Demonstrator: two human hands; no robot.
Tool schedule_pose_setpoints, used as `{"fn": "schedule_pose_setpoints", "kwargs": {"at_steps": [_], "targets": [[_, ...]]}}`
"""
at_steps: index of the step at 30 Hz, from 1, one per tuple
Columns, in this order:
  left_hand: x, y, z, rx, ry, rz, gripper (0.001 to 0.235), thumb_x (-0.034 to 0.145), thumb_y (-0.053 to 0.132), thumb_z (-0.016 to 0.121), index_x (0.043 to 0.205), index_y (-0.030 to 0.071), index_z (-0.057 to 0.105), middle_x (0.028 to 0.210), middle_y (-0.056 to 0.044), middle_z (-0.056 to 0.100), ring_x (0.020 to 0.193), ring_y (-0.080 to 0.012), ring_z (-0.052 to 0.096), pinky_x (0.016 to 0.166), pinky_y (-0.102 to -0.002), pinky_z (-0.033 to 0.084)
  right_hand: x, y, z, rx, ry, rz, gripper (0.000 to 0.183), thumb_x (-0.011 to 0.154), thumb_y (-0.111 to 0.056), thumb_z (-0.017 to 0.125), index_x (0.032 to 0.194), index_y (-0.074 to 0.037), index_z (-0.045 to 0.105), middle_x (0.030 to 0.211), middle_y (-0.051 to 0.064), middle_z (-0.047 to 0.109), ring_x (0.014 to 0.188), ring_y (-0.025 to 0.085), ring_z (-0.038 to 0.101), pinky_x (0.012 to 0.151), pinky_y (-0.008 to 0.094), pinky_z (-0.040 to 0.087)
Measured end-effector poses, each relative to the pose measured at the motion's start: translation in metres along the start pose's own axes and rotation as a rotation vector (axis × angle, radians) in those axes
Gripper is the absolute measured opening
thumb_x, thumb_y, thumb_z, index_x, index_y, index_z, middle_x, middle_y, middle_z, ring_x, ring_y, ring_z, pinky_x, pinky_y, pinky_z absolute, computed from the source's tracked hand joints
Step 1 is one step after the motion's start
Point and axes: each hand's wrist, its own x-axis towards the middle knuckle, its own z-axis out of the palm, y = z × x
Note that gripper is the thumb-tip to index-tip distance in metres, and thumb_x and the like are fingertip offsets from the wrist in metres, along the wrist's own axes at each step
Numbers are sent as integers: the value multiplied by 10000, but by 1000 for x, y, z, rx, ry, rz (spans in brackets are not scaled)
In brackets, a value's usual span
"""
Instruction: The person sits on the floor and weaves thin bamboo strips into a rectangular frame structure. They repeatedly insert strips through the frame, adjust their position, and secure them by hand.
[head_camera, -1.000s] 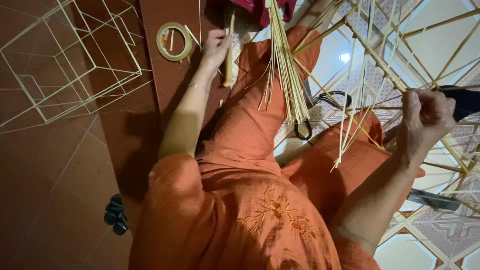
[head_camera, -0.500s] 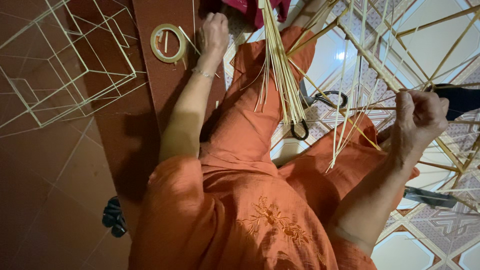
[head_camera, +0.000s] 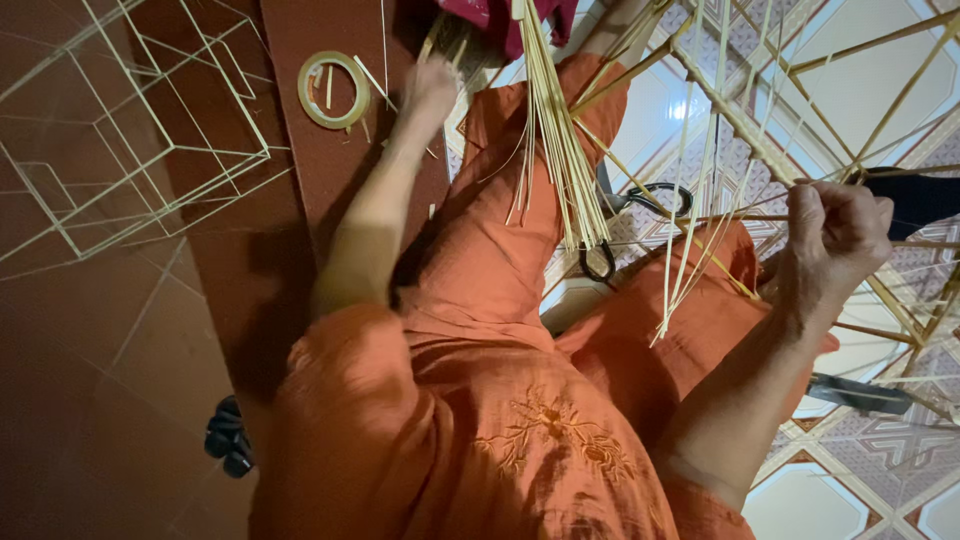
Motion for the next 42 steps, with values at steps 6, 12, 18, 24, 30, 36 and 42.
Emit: {"fn": "schedule_pose_setpoints", "kwargs": {"at_steps": [6, 12, 18, 24, 30, 36, 42], "targets": [[-136, -123, -38, -319, -326, 128, 179, 962, 118, 616, 793, 69, 648, 688, -25, 652, 590, -97, 598, 525, -282, 476, 7, -16, 2, 39, -1, 26, 73, 1035, -19, 729, 1073, 43, 731, 944, 91, 612, 915, 170, 511, 801, 297, 433], [-232, -101, -103, -477, -557, 295, 160, 911, 61, 554, 770, 56, 628, 687, 13, 611, 637, -83, 572, 588, -253, 484, 12, -31, 4, 69, 15, 27, 51, 1070, -2, 744, 1052, 43, 729, 955, 103, 619, 953, 179, 551, 843, 301, 479], [-283, -45, -127, 123, -615, 506, 198, 888, 150, 614, 750, 10, 589, 704, -126, 577, 652, -197, 554, 617, -327, 474, 7, -20, 0, -88, 33, 53, 85, 1007, -34, 745, 1078, 7, 767, 925, 63, 627, 883, 147, 563, 761, 288, 472], [-248, -8, -143, 703, -640, 221, 449, 816, 492, 626, 1100, 164, 746, 1063, -153, 756, 971, -323, 703, 898, -479, 547, 6, 7, 5, 9, 36, 19, 81, 1002, -35, 739, 1065, 11, 761, 930, 79, 601, 810, 131, 518, 715, 266, 438], [-122, 15, -90, 184, -273, 165, 663, 1024, 438, 516, 1511, 14, 363, 1589, -226, 293, 1450, -361, 303, 1139, -511, 259, 7, 3, 6, -36, 27, -107, 47, 1021, 19, 730, 1056, 27, 760, 912, 68, 658, 929, 171, 548, 762, 284, 470], [-5, 26, 12, 55, 114, 315, 293, 902, 213, 650, 1101, 0, 681, 1086, -226, 723, 1027, -376, 699, 892, -436, 558, 5, 0, 6, 50, 28, 14, 79, 1080, -33, 790, 1116, 32, 764, 997, 97, 614, 915, 151, 587, 770, 273, 491], [21, 44, 53, 29, 244, 178, 199, 868, 185, 701, 923, -5, 682, 990, -249, 713, 949, -398, 702, 831, -475, 552, 2, -10, 3, 17, 24, 12, 117, 1053, -63, 754, 1128, 26, 760, 999, 102, 612, 922, 154, 606, 813, 277, 509]]}}
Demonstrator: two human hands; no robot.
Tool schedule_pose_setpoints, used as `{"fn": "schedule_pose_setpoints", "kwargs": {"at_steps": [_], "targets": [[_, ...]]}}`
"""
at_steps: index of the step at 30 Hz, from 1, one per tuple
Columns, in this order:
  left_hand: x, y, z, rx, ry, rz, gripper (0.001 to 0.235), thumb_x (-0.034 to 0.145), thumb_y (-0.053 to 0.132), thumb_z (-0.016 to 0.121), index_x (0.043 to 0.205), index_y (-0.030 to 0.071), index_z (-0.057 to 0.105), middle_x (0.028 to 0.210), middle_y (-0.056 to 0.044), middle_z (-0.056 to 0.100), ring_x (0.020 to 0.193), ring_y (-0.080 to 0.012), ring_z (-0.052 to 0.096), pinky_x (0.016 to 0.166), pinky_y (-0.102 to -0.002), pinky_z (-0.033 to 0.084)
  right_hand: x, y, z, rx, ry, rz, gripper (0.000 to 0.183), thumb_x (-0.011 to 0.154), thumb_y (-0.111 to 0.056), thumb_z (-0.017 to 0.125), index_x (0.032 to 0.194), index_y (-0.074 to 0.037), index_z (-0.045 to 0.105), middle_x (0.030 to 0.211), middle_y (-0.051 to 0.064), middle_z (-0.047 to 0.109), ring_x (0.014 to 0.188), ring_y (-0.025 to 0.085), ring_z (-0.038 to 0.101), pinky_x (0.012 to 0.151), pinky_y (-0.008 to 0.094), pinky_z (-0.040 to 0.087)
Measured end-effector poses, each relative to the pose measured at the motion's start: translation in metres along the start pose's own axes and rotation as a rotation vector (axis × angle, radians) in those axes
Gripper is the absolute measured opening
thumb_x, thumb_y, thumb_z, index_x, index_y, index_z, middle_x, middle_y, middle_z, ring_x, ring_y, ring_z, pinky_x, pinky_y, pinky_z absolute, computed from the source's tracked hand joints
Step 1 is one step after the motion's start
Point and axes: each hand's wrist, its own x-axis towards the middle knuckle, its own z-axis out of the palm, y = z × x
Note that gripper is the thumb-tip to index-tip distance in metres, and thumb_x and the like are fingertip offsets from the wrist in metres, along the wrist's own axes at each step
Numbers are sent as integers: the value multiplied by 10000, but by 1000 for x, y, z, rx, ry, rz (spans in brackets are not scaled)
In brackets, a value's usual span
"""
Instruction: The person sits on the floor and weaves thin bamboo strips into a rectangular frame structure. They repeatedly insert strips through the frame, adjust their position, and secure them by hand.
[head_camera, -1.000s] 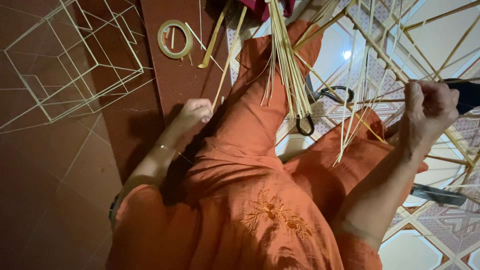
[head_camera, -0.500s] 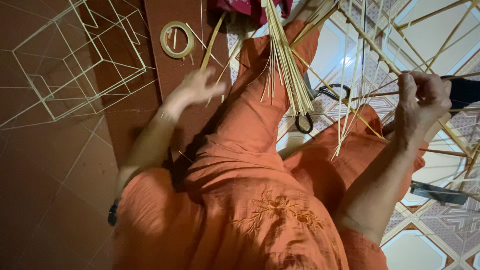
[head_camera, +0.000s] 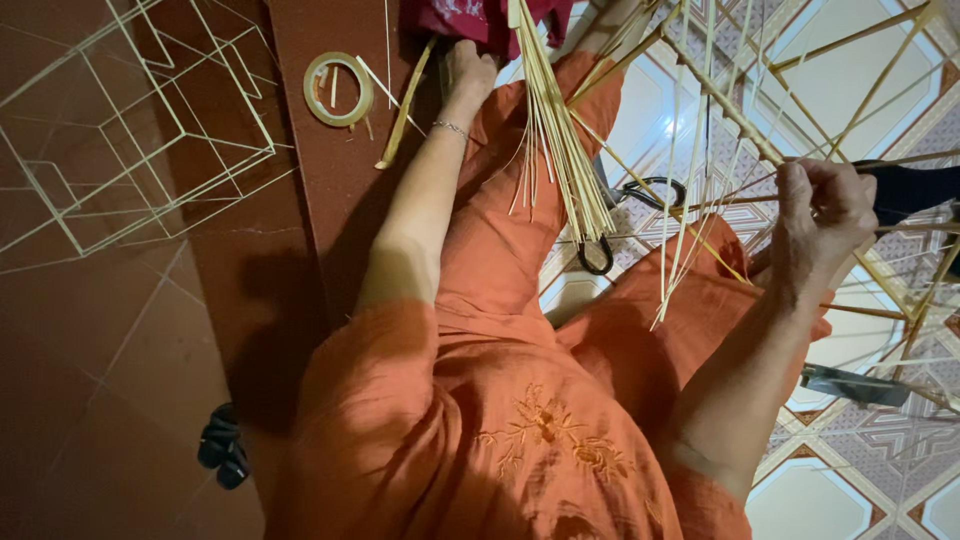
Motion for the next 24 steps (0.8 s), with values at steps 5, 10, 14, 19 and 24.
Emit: {"fn": "schedule_pose_setpoints", "kwargs": {"at_steps": [5, 10, 14, 19, 24], "targets": [[-20, -27, -29, -147, -45, 151, 159, 907, 151, 648, 860, 3, 617, 832, -205, 725, 788, -367, 730, 698, -471, 554, 1, 6, 3, -47, 11, -51, 75, 1025, -19, 750, 1085, 21, 769, 942, 100, 675, 905, 179, 556, 787, 296, 488], [-53, -73, -62, 8, 21, 345, 168, 931, 118, 684, 797, 18, 660, 752, -216, 685, 731, -364, 680, 689, -499, 537, 2, 14, 4, -75, 16, -85, 34, 1024, 1, 733, 1049, 22, 743, 946, 93, 706, 923, 179, 540, 822, 296, 498], [-67, -78, -54, -57, -167, 312, 117, 784, -13, 536, 768, 24, 646, 722, -174, 677, 684, -265, 673, 665, -450, 568, 2, 17, 2, -58, 38, -50, 66, 1012, -1, 737, 1066, 29, 761, 962, 100, 657, 897, 147, 595, 807, 278, 511], [-99, -89, -69, -27, -280, 265, 89, 831, 70, 654, 750, 34, 658, 734, -161, 690, 674, -240, 671, 656, -402, 546, 2, 16, 4, 97, 2, 21, 101, 1021, -48, 714, 1078, 35, 722, 947, 46, 624, 839, 120, 573, 779, 247, 491], [-135, -113, -102, -80, -444, 251, 135, 854, 129, 740, 801, 25, 674, 758, -99, 701, 701, -180, 645, 644, -360, 529, 4, 3, 6, 74, 45, -8, 105, 1089, -15, 821, 1062, 52, 745, 959, 82, 574, 903, 157, 568, 764, 272, 476]]}}
